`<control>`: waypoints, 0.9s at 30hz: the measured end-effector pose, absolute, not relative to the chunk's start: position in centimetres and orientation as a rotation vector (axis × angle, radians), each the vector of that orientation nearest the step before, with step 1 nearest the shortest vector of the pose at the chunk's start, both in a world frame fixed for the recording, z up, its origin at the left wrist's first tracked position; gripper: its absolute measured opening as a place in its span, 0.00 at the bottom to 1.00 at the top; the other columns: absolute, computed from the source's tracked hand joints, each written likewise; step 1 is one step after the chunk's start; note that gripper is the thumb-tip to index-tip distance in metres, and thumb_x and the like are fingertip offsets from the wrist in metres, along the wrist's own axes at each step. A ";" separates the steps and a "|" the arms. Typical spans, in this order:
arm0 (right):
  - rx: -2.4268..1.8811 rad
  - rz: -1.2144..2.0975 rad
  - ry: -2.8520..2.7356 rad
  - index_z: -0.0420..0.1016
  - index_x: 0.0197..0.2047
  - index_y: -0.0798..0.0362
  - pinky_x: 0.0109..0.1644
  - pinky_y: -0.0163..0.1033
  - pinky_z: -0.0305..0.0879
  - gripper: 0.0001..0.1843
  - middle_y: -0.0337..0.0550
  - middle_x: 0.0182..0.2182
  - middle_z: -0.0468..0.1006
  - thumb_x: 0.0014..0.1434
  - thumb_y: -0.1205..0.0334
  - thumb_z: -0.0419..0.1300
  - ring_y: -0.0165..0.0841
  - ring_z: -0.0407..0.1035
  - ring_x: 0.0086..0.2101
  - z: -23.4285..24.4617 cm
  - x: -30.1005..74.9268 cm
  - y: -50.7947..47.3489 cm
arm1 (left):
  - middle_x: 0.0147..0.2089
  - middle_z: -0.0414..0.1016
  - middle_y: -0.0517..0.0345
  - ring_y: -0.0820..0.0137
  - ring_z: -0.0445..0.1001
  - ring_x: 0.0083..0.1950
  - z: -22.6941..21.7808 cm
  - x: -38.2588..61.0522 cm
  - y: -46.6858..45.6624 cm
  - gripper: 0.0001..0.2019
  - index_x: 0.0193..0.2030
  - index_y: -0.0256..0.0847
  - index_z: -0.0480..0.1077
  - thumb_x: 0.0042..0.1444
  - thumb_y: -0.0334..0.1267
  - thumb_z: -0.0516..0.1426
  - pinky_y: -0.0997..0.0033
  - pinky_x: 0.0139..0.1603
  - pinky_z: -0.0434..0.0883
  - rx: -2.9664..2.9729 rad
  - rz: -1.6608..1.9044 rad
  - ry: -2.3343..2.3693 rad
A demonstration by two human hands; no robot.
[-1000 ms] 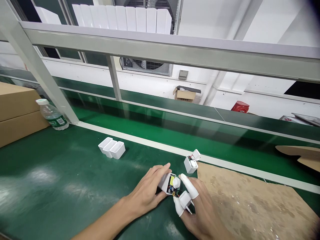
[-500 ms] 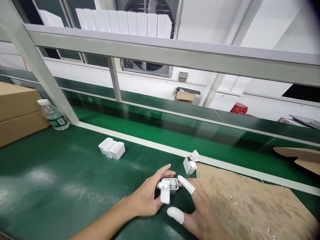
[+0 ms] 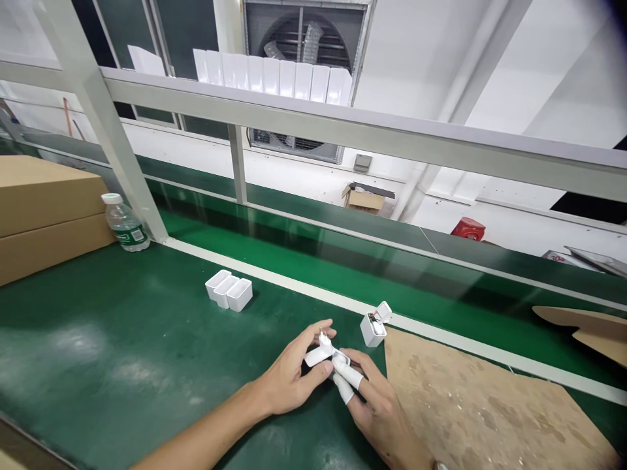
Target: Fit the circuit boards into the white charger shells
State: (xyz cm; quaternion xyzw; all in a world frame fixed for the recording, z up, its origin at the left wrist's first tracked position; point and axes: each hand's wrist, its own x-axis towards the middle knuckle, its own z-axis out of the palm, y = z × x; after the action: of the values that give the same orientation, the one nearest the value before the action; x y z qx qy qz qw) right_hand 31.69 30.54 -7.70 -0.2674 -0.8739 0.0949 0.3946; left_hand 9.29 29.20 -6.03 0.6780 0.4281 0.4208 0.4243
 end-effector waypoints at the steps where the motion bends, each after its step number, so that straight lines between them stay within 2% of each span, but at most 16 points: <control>1: -0.662 0.227 -2.196 0.68 0.64 0.52 0.59 0.37 0.75 0.22 0.53 0.58 0.73 0.69 0.76 0.55 0.35 0.73 0.55 -7.4 31.7 30.5 | 0.71 0.65 0.45 0.56 0.69 0.68 -6.1 9.2 29.1 0.34 0.75 0.49 0.51 0.67 0.45 0.59 0.46 0.71 0.65 1.731 1.073 1.087; 4: -0.668 0.274 -2.172 0.69 0.64 0.52 0.60 0.38 0.74 0.23 0.53 0.58 0.73 0.68 0.76 0.55 0.36 0.72 0.56 -6.3 31.7 30.4 | 0.74 0.61 0.42 0.52 0.63 0.73 -6.2 8.9 28.9 0.47 0.78 0.50 0.43 0.61 0.48 0.66 0.43 0.74 0.61 1.826 1.133 1.076; 6: -0.702 0.393 -2.229 0.69 0.64 0.48 0.56 0.39 0.76 0.25 0.51 0.57 0.73 0.68 0.75 0.54 0.35 0.74 0.53 -6.1 31.6 30.6 | 0.74 0.61 0.44 0.52 0.64 0.72 -6.2 9.0 29.0 0.50 0.78 0.52 0.40 0.58 0.47 0.68 0.42 0.73 0.63 1.875 1.152 1.050; 9: -0.729 0.533 -2.263 0.70 0.63 0.44 0.51 0.40 0.77 0.25 0.48 0.55 0.74 0.67 0.75 0.53 0.35 0.74 0.50 -7.0 31.6 30.9 | 0.64 0.71 0.50 0.58 0.72 0.64 -6.2 9.4 29.3 0.42 0.76 0.55 0.45 0.62 0.39 0.64 0.48 0.68 0.69 1.921 1.191 1.054; 12: -0.777 0.491 -2.187 0.68 0.64 0.45 0.52 0.41 0.77 0.23 0.47 0.54 0.75 0.69 0.72 0.54 0.36 0.75 0.50 -8.2 31.6 30.9 | 0.54 0.72 0.56 0.66 0.76 0.54 -6.3 9.8 29.5 0.35 0.73 0.55 0.51 0.63 0.31 0.58 0.57 0.61 0.73 1.945 1.211 1.089; 15: -0.849 0.462 -2.188 0.65 0.64 0.47 0.53 0.42 0.78 0.20 0.48 0.53 0.76 0.71 0.69 0.54 0.37 0.76 0.49 -8.3 31.7 30.9 | 0.52 0.71 0.58 0.68 0.75 0.52 -6.4 9.9 29.6 0.34 0.72 0.54 0.52 0.62 0.29 0.57 0.61 0.58 0.73 1.962 1.207 1.115; 18: -0.836 0.497 -2.266 0.67 0.60 0.48 0.52 0.43 0.78 0.17 0.48 0.54 0.75 0.71 0.70 0.52 0.38 0.76 0.49 -7.6 31.8 30.9 | 0.52 0.71 0.58 0.68 0.74 0.51 -6.6 9.8 29.8 0.34 0.72 0.54 0.52 0.62 0.28 0.57 0.63 0.58 0.73 1.977 1.188 1.117; 23: -0.863 0.422 -2.275 0.63 0.64 0.47 0.49 0.47 0.80 0.22 0.48 0.52 0.76 0.70 0.71 0.52 0.40 0.76 0.47 -7.5 31.7 31.0 | 0.53 0.70 0.57 0.68 0.74 0.51 -6.7 9.6 30.1 0.35 0.72 0.54 0.50 0.62 0.29 0.57 0.62 0.57 0.73 1.971 1.160 1.102; 27: -0.876 0.477 -2.333 0.67 0.61 0.45 0.49 0.50 0.79 0.22 0.48 0.52 0.74 0.68 0.72 0.49 0.41 0.75 0.46 -8.1 31.7 30.9 | 0.53 0.71 0.57 0.67 0.75 0.52 -6.9 9.4 30.2 0.35 0.73 0.54 0.50 0.63 0.29 0.58 0.62 0.56 0.74 1.979 1.144 1.088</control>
State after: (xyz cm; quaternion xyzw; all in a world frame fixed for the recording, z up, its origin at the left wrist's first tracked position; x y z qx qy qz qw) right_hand 31.67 30.88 -8.05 -0.3297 -0.8778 0.1794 0.2977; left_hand 9.38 30.20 -6.95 0.7457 0.4099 0.4309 0.3004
